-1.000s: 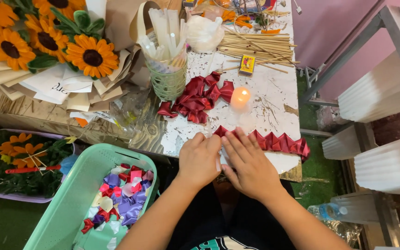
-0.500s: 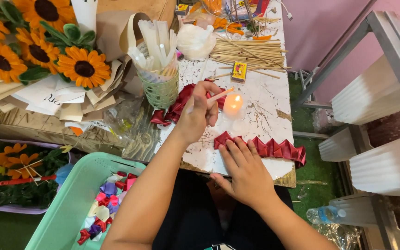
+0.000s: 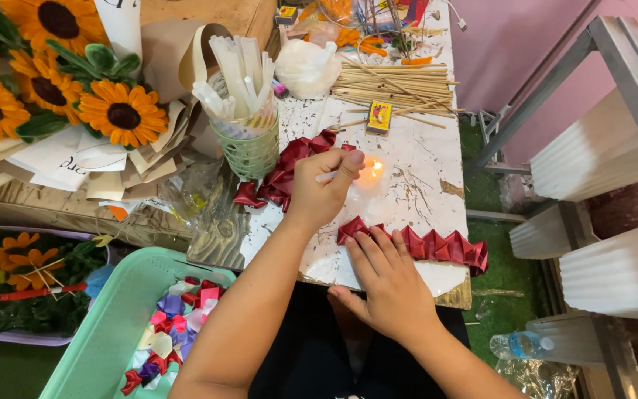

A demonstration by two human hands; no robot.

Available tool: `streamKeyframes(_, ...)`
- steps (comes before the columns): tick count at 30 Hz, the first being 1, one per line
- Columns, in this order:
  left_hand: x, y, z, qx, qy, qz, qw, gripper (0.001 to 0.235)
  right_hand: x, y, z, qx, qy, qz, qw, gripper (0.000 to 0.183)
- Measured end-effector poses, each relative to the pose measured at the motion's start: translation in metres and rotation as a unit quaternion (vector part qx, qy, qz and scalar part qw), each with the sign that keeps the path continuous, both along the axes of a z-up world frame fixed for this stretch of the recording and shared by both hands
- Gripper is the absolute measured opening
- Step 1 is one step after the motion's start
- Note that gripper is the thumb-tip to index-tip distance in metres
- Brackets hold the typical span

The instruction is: Using a candle flame to melt and seal the edges of folded red ribbons to prevent fraying or to fuse them together.

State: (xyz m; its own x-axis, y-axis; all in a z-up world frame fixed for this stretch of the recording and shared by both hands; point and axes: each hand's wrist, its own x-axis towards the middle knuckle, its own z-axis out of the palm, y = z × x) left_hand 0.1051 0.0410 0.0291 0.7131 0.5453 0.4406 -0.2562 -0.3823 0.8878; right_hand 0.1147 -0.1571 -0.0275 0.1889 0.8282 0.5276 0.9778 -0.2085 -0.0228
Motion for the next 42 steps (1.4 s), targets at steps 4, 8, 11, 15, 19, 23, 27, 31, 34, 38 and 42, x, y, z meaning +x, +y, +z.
streamKeyframes(4, 0.001, -0.002, 0.001, 0.018, -0.003, 0.001, 1.000, 0.051, -0.001, 0.000, 0.005, 0.003, 0.018, 0.000, 1.000, 0.076)
streamKeyframes(8, 0.002, -0.002, 0.000, 0.018, 0.004, 0.006, 1.000, 0.050, -0.002, 0.001, 0.006, 0.008, 0.013, 0.002, 1.000, 0.071)
streamKeyframes(11, 0.003, -0.002, -0.001, 0.008, 0.013, 0.009, 1.000, 0.052, -0.002, 0.000, 0.006, 0.006, 0.011, 0.003, 1.000, 0.070)
streamKeyframes(15, 0.003, -0.002, -0.003, 0.000, 0.014, 0.013, 1.000, 0.053, -0.002, 0.000, 0.006, 0.007, 0.008, 0.003, 1.000, 0.068)
streamKeyframes(19, 0.004, -0.002, -0.005, -0.004, 0.007, 0.015, 1.000, 0.052, -0.002, 0.000, 0.005, 0.014, 0.004, 0.001, 1.000, 0.068)
streamKeyframes(23, 0.005, -0.002, -0.005, -0.002, 0.013, 0.018, 1.000, 0.053, -0.002, 0.001, 0.006, 0.010, -0.001, 0.002, 1.000, 0.068)
streamKeyframes(27, 0.006, -0.002, -0.005, -0.003, 0.011, 0.018, 1.000, 0.055, -0.002, 0.001, 0.007, 0.016, -0.007, 0.005, 1.000, 0.067)
streamKeyframes(31, -0.004, -0.003, 0.003, -0.026, -0.001, 0.016, 1.000, 0.043, -0.002, 0.001, 0.008, 0.017, -0.010, 0.008, 1.000, 0.066)
streamKeyframes(34, -0.024, -0.001, 0.007, -0.121, 0.065, 0.025, 0.990, 0.023, -0.002, 0.000, 0.007, 0.015, -0.012, 0.006, 1.000, 0.067)
streamKeyframes(38, -0.054, 0.004, -0.001, -0.023, 0.133, 0.020, 0.991, 0.030, -0.002, 0.000, 0.005, 0.013, -0.006, 0.002, 1.000, 0.068)
streamKeyframes(42, -0.063, 0.001, -0.017, 0.039, 0.199, 0.005, 0.979, 0.025, -0.003, 0.001, 0.007, 0.017, -0.005, 0.002, 1.000, 0.068)
